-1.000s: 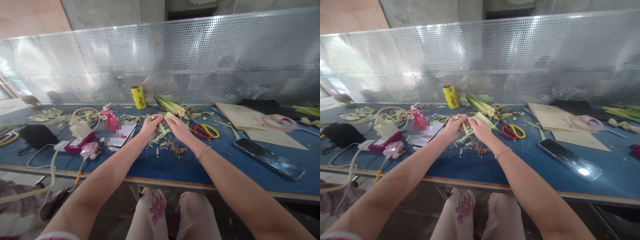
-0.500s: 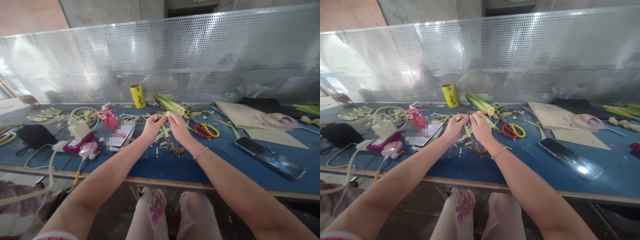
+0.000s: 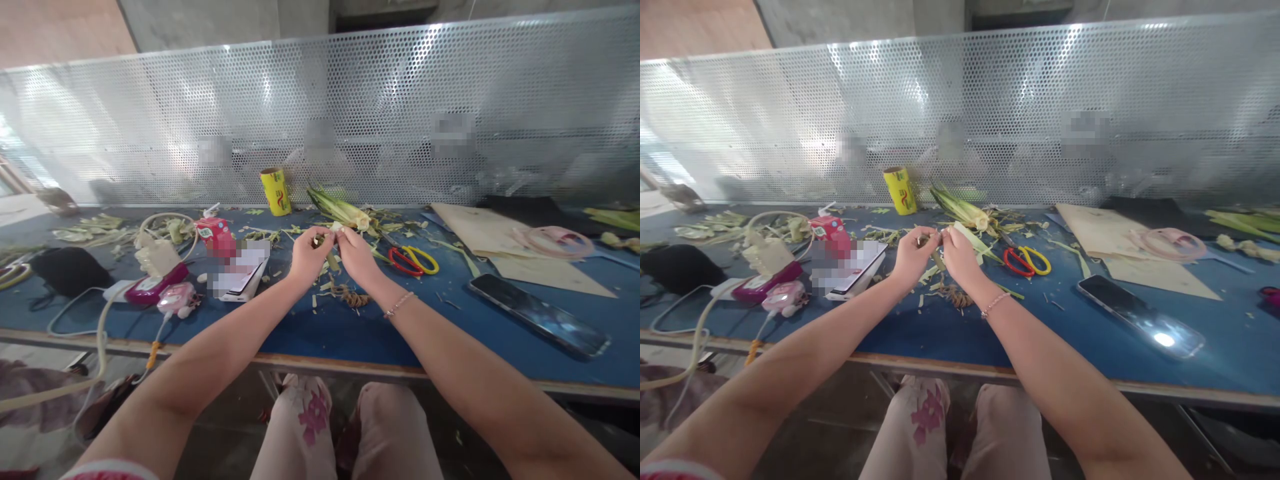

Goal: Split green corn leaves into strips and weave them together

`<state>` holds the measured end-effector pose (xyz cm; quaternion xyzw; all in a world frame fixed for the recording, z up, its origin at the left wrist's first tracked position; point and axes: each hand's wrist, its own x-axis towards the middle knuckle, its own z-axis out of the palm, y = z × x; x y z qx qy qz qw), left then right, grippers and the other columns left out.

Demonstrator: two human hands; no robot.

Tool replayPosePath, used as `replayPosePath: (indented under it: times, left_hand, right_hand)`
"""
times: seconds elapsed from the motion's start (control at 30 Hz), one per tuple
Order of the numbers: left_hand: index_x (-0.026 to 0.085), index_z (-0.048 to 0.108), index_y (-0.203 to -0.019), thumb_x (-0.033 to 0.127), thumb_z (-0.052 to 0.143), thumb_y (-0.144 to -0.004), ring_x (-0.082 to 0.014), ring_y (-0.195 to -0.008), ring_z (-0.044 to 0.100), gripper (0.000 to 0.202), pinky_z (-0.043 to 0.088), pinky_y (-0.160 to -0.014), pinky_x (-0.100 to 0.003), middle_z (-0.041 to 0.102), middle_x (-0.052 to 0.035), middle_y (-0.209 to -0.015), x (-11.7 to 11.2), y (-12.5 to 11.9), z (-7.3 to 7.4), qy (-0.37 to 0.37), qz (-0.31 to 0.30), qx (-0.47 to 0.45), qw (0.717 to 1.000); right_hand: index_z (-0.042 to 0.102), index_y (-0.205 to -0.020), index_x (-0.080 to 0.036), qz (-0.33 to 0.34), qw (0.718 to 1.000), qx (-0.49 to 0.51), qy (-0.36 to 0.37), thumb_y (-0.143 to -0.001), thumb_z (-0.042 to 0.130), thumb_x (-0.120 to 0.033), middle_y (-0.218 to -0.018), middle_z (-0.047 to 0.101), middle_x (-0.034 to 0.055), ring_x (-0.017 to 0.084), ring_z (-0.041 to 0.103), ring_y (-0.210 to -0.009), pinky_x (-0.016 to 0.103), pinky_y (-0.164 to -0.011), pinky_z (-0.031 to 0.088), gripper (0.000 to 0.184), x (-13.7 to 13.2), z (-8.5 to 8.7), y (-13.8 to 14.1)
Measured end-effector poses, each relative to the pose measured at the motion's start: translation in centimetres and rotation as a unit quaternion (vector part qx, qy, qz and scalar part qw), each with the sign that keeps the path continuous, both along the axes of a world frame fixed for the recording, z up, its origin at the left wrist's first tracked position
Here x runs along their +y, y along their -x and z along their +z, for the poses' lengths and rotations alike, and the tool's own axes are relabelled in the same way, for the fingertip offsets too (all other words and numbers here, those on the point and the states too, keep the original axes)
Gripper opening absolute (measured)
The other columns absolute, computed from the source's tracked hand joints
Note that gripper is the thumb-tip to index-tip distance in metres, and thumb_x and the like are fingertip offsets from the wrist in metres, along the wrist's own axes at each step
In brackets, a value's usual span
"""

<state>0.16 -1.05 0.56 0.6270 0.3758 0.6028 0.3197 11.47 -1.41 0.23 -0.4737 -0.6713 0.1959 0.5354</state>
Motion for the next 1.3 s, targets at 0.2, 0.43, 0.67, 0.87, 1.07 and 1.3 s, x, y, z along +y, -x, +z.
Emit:
replayPosePath:
  times: [0.2,0.43,0.67,0.87,1.07,1.3]
  left_hand:
    - [0.018,0.06,-0.072,0.028,0.062,-0.073,-0.0101,-0.066,0.054,0.01,0.04,-0.066,-0.023,0.06,0.001,-0.068,0.7,-0.4,-0.6,0.014,-0.012,-0.074,0.997]
    - [0.018,0.058,-0.074,0.025,0.059,-0.076,-0.0097,-0.067,0.054,0.007,0.042,-0.068,-0.024,0.058,0.0018,-0.069,0.4,-0.5,-0.5,-0.014,-0.007,-0.061,0.998]
    - [0.018,0.056,-0.075,0.023,0.056,-0.078,-0.0099,-0.067,0.054,0.005,0.041,-0.067,-0.024,0.059,0.0013,-0.071,0.0,-0.3,-0.1,-0.034,0.009,-0.008,0.999]
    - [0.019,0.058,-0.073,0.018,0.056,-0.077,-0.01,-0.062,0.051,0.004,0.039,-0.062,-0.023,0.06,0.0013,-0.069,0.2,0.1,-0.3,-0.087,0.03,0.119,0.989]
    - [0.018,0.06,-0.077,0.015,0.055,-0.078,-0.0128,-0.074,0.057,0.005,0.042,-0.071,-0.024,0.064,-0.0028,-0.077,0.4,0.5,-0.8,-0.179,0.038,0.202,0.962]
    - [0.017,0.061,-0.08,0.014,0.054,-0.079,-0.0137,-0.08,0.059,0.008,0.043,-0.075,-0.026,0.065,-0.0046,-0.081,0.2,0.8,-0.8,-0.171,0.03,0.218,0.96]
  right_hand:
    - [0.04,-0.067,-0.022,0.009,0.998,0.023,-0.06,-0.089,0.034,-0.051,-0.064,0.046,0.0,0.016,0.043,-0.065,0.03,-0.064,0.034,0.037,0.4,-0.5,0.1]
    - [0.04,-0.065,-0.022,0.01,0.996,0.071,-0.048,-0.088,0.036,-0.049,-0.062,0.042,-0.0009,0.015,0.041,-0.064,0.029,-0.064,0.034,0.037,0.2,-0.4,0.3]
    - [0.04,-0.066,-0.022,0.03,0.997,0.061,-0.022,-0.088,0.035,-0.048,-0.063,0.042,-0.0012,0.015,0.039,-0.064,0.029,-0.063,0.033,0.034,0.4,-0.4,-0.1]
    - [0.039,-0.057,-0.021,-0.014,0.999,-0.013,-0.028,-0.084,0.04,-0.033,-0.059,0.042,-0.0008,0.015,0.041,-0.062,0.028,-0.06,0.029,0.03,0.4,0.1,-0.8]
    - [0.035,-0.051,-0.02,-0.024,0.997,-0.047,-0.047,-0.081,0.045,-0.025,-0.052,0.038,-0.0018,0.013,0.037,-0.056,0.029,-0.058,0.027,0.032,-0.5,0.6,-0.9]
    - [0.046,-0.054,-0.02,0.0,0.998,-0.029,0.063,-0.085,0.042,-0.032,-0.045,0.047,-0.0015,0.014,0.045,-0.046,0.029,-0.054,0.033,0.033,-1.1,0.4,-1.0]
